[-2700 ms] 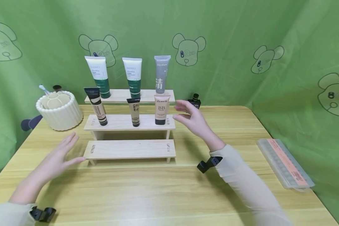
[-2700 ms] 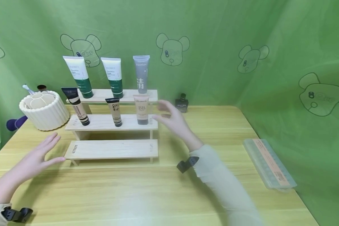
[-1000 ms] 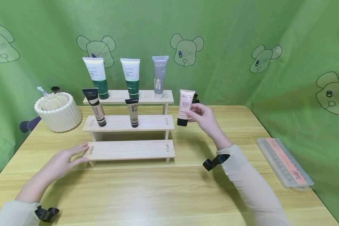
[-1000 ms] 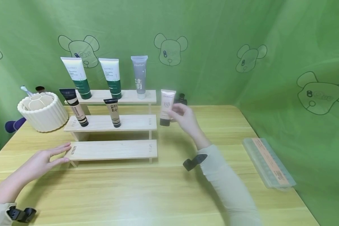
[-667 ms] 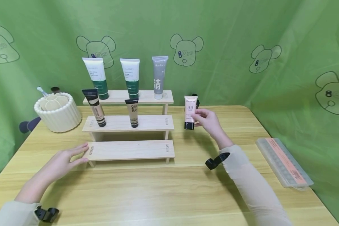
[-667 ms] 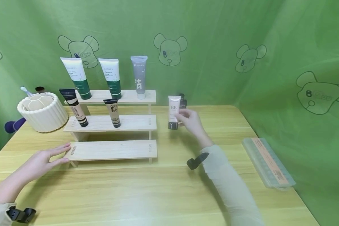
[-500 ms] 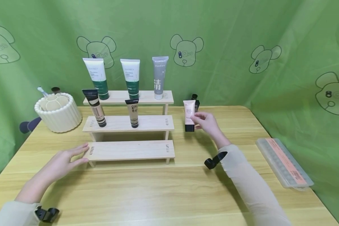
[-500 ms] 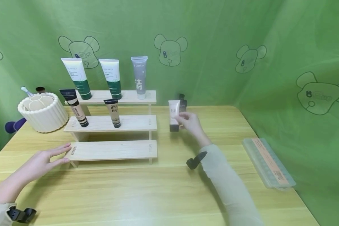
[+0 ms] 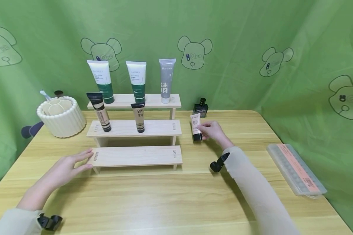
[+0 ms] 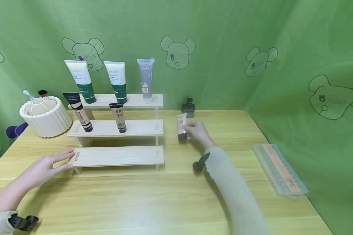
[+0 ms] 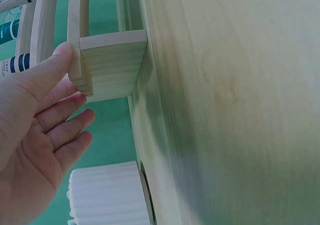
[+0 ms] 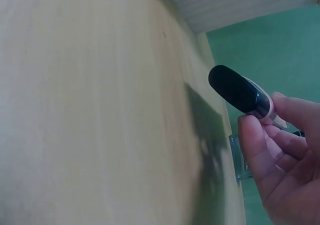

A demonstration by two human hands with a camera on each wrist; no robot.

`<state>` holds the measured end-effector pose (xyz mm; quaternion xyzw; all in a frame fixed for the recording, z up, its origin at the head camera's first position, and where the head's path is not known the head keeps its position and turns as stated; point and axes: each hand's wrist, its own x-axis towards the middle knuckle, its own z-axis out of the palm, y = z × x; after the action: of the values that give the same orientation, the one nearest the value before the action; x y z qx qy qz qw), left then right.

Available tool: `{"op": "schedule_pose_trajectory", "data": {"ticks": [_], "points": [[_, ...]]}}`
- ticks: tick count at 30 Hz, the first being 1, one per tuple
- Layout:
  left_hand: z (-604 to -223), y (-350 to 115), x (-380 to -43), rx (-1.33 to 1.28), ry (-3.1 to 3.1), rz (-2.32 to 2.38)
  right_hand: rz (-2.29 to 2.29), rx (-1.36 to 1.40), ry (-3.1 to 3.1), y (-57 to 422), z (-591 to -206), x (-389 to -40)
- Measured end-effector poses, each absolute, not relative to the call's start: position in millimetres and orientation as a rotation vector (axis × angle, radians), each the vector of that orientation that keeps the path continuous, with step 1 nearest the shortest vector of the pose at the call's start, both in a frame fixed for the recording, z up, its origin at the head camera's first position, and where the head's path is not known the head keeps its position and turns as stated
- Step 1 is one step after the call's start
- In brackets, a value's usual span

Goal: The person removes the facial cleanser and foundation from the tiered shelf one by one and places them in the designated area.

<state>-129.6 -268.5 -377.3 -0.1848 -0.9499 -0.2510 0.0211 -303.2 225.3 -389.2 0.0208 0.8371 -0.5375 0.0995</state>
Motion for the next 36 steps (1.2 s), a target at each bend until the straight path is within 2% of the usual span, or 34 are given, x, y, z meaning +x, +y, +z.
{"op": "schedule_pose_trajectory", "data": {"ticks": [16, 36], "points": [[-375.2, -266.7, -130.0, -0.568, -2.949, -0.783, -1.426, 0.093, 2.432, 229.1, -398.2, -313.9], [-373.8, -266.3, -130.2, -0.563, -2.963, -0.779, -1.405, 0.138, 2.406, 234.8, -393.9, -310.0]]}}
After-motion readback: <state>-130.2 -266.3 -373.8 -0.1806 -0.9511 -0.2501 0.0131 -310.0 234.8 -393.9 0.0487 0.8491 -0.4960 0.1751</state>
